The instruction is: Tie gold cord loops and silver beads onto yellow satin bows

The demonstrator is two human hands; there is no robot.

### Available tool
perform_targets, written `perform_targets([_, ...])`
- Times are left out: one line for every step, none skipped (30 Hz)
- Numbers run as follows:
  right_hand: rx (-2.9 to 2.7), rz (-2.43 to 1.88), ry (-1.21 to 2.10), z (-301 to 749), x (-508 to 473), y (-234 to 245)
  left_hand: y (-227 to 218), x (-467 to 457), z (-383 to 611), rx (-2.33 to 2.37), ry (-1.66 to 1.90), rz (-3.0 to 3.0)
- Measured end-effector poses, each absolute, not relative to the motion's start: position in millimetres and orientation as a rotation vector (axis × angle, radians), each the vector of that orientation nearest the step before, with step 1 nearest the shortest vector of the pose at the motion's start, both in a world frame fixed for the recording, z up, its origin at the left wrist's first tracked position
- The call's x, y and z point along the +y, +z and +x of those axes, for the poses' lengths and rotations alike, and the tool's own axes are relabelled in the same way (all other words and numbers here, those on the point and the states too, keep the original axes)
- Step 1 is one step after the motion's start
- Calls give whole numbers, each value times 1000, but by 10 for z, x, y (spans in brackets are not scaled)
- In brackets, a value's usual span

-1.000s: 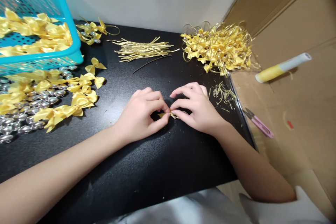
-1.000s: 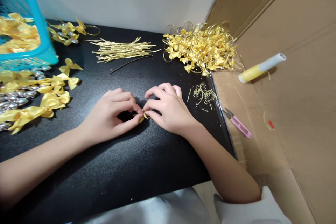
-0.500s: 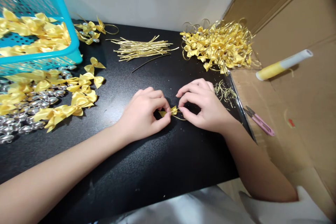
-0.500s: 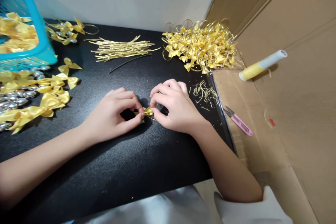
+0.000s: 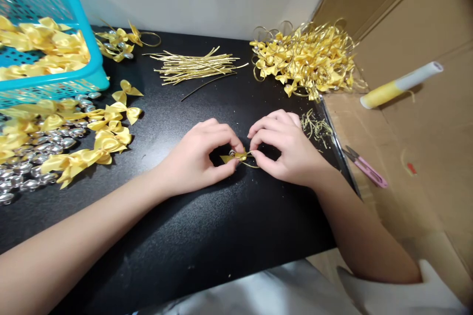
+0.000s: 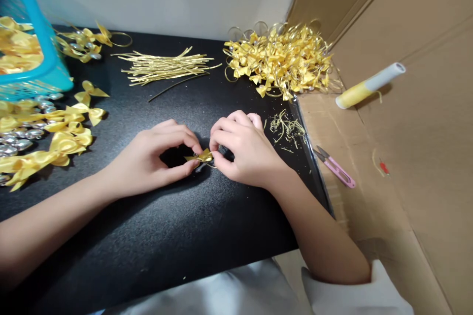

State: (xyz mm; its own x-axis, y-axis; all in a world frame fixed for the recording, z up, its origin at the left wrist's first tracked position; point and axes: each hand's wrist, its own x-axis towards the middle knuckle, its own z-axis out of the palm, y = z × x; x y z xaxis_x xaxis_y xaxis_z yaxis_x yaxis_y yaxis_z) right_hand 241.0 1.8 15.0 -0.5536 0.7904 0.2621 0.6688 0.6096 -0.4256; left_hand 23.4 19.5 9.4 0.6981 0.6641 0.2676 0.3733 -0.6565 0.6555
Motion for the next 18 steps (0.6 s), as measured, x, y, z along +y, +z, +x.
perform_targets([-2409, -1169, 389, 2412, 17, 153, 86, 189, 236, 800, 667, 2332])
perform_targets([-2411, -1179, 390, 2415, 16, 158, 77, 183, 237, 821, 666, 2332])
perform_targets([-2418, -1190, 393, 2417, 14, 167, 67, 177, 237, 840, 671, 2333])
perform_targets([-2428, -1202, 399, 2420, 12, 177, 56, 173, 235, 858, 675, 2332])
perform_targets([-2435, -1215, 407, 2420, 8, 190, 47, 171, 233, 877, 678, 2327])
perform_targets([-2439, -1220, 416, 2417, 2, 203, 39, 170, 231, 893, 676, 2319])
perform_targets([-2435, -1214, 427, 2410, -6, 216, 33, 170, 229, 909, 665, 2306])
perform_targets([-2430, -1193, 440, 2399, -15, 226, 29, 170, 228, 917, 658, 2290])
perform_targets([-2423, -1161, 452, 2385, -26, 232, 26, 171, 228, 926, 654, 2276])
perform_targets([-2423, -1122, 461, 2368, -37, 234, 25, 171, 229, 936, 651, 2263])
perform_targets([-2430, -1085, 469, 2349, -47, 230, 24, 171, 230, 941, 650, 2255])
perform_targets([-2442, -1061, 479, 2332, -56, 223, 23, 170, 232, 943, 653, 2252])
perform_targets([-2451, -1054, 488, 2316, -63, 211, 22, 170, 233, 942, 660, 2251])
perform_targets([-2455, -1062, 498, 2303, -68, 198, 21, 169, 234, 939, 667, 2250])
perform_targets([-2455, -1079, 504, 2294, -70, 185, 20, 168, 235, 937, 669, 2248])
perform_targets([-2451, -1102, 507, 2288, -71, 173, 19, 167, 236, 938, 669, 2245])
perform_targets([-2444, -1125, 503, 2285, -71, 163, 19, 165, 237, 940, 669, 2242])
perform_targets([-2441, -1149, 493, 2283, -70, 154, 21, 164, 238, 948, 665, 2238])
